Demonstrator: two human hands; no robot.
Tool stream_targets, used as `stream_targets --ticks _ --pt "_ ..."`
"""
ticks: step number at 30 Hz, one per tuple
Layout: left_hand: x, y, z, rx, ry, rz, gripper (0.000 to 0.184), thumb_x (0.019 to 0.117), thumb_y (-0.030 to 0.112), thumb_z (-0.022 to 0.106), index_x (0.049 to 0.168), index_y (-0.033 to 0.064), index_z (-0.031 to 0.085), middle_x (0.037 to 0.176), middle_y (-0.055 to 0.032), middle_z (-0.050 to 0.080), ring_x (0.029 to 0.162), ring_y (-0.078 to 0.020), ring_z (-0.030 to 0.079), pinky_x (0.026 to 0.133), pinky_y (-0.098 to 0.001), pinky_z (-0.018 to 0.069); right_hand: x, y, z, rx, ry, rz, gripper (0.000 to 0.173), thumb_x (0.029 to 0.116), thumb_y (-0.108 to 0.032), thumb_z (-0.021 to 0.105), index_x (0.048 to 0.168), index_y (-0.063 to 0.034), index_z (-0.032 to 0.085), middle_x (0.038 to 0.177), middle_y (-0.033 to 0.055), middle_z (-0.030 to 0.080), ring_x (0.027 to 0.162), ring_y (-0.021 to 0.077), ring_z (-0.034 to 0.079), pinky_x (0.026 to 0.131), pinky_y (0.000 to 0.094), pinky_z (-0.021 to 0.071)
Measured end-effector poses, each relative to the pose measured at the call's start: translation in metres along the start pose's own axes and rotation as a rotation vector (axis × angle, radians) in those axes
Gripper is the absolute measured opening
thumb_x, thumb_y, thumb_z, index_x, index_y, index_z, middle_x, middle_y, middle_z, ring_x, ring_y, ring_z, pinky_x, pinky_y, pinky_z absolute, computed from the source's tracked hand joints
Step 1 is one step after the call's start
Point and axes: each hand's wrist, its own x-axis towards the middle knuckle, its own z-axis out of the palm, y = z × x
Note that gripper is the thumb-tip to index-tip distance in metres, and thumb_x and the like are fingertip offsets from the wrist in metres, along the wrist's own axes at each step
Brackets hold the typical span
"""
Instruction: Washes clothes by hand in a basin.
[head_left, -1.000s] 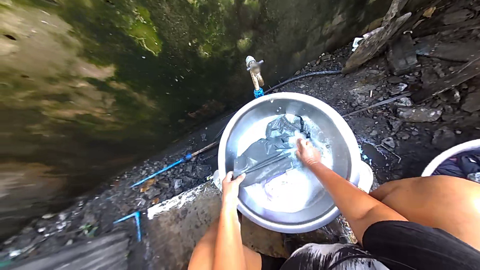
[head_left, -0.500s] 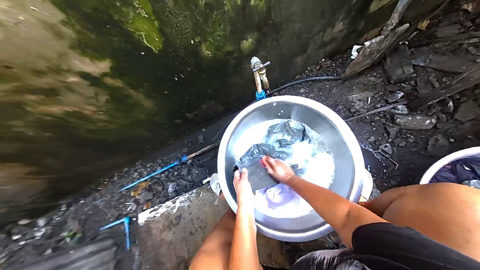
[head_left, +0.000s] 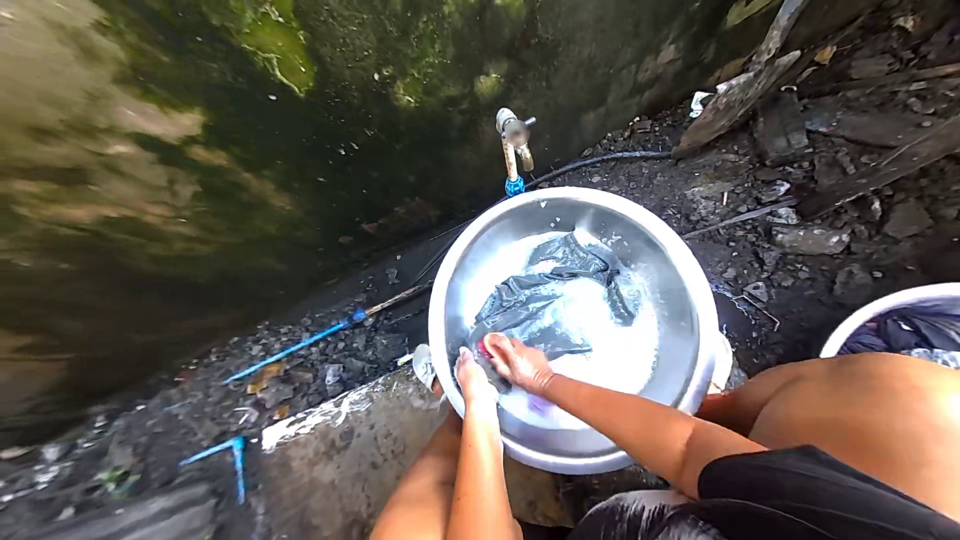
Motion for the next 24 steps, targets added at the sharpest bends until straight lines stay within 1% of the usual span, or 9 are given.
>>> stream_targets --ticks 2,5,8,10,14,17,20,22,24 --pt "-0.011 0.019 -0.003 0.064 -0.054 0.057 0.052 0.1134 0.031 0.035 0.153 -0.0021 0.04 0.161 -0.0215 0.037 0.149 -0.0297 0.035 0.12 -0.0526 0.0288 0.015 0.044 -0.017 -0.087 -0.017 0.108 0.061 0.105 -0.037 0.044 0.161 -0.0153 0.034 0.144 0.0227 0.059 0.123 0.044 0.064 0.099 0.0665 0.0502" --pt "-0.018 0.036 -0.016 0.004 -0.052 0.118 0.051 0.1121 0.032 0.039 0.151 0.0009 0.043 0.155 -0.0193 0.045 0.141 -0.027 0.044 0.115 -0.0508 0.0369 0.012 0.11 -0.059 -0.047 0.098 0.261 0.056 0.1095 -0.035 0.04 0.154 -0.0015 0.043 0.148 0.0296 0.052 0.139 0.0462 0.049 0.116 0.0633 0.0361" --pt "-0.01 0.04 -0.019 -0.152 -0.068 0.114 0.049 0.1127 0.032 0.037 0.15 0.0017 0.045 0.148 -0.0194 0.051 0.133 -0.0256 0.053 0.11 -0.0493 0.0442 0.009 0.129 -0.1 -0.152 0.243 0.412 0.056 0.1064 -0.04 0.042 0.154 -0.0104 0.043 0.138 0.0265 0.061 0.126 0.0456 0.061 0.102 0.0655 0.0484" --pt "0.001 0.027 -0.015 -0.227 -0.047 0.067 0.048 0.1129 0.035 0.036 0.147 0.0023 0.046 0.141 -0.0198 0.056 0.127 -0.0262 0.058 0.105 -0.0496 0.0485 0.008 0.112 -0.106 -0.047 0.287 0.435 0.054 0.1051 -0.037 0.048 0.152 -0.0104 0.044 0.135 0.024 0.063 0.123 0.0428 0.063 0.1 0.0631 0.0501" --pt "0.016 -0.015 -0.003 -0.127 -0.084 0.017 0.052 0.1134 0.037 0.032 0.145 -0.0014 0.05 0.144 -0.0216 0.055 0.133 -0.0279 0.054 0.111 -0.0499 0.044 0.003 0.019 -0.047 0.123 0.209 -0.018 0.055 0.1041 -0.036 0.051 0.152 -0.0103 0.048 0.144 0.0155 0.061 0.129 0.0302 0.062 0.109 0.0528 0.0493" --pt "0.004 -0.015 0.006 -0.128 -0.013 0.044 0.039 0.1125 0.022 0.032 0.126 -0.0037 0.058 0.118 -0.0196 0.063 0.108 -0.0238 0.062 0.091 -0.0428 0.053 0.0 -0.017 -0.004 0.091 0.05 -0.166 0.056 0.103 -0.04 0.05 0.154 -0.0168 0.047 0.141 0.0192 0.06 0.119 0.0363 0.066 0.098 0.0573 0.0534" --pt "-0.005 0.013 -0.002 -0.023 -0.071 0.002 0.049 0.1134 0.031 0.036 0.149 -0.0006 0.046 0.154 -0.0216 0.045 0.142 -0.0294 0.044 0.115 -0.0531 0.0363 0.02 0.042 -0.006 -0.043 0.015 -0.07 0.056 0.1051 -0.033 0.046 0.158 -0.014 0.042 0.147 0.0217 0.056 0.127 0.0409 0.061 0.104 0.0615 0.0496" --pt "-0.017 0.038 -0.002 -0.015 -0.116 0.05 0.049 0.1125 0.034 0.038 0.149 0.002 0.047 0.151 -0.0205 0.048 0.135 -0.0283 0.048 0.109 -0.0513 0.0403 0.032 0.089 -0.028 -0.001 0.173 -0.06 0.048 0.1072 -0.023 0.043 0.148 0.0005 0.051 0.146 0.0254 0.057 0.135 0.0402 0.056 0.114 0.0555 0.0421" --pt "-0.022 0.049 -0.013 -0.076 -0.184 0.101 0.048 0.1127 0.033 0.036 0.15 0.003 0.046 0.147 -0.0185 0.053 0.131 -0.0247 0.054 0.109 -0.0477 0.0455 0.022 0.117 -0.065 -0.148 0.208 0.147 0.052 0.1093 -0.032 0.038 0.151 -0.0031 0.048 0.152 0.0242 0.05 0.145 0.0405 0.044 0.12 0.0586 0.0321"
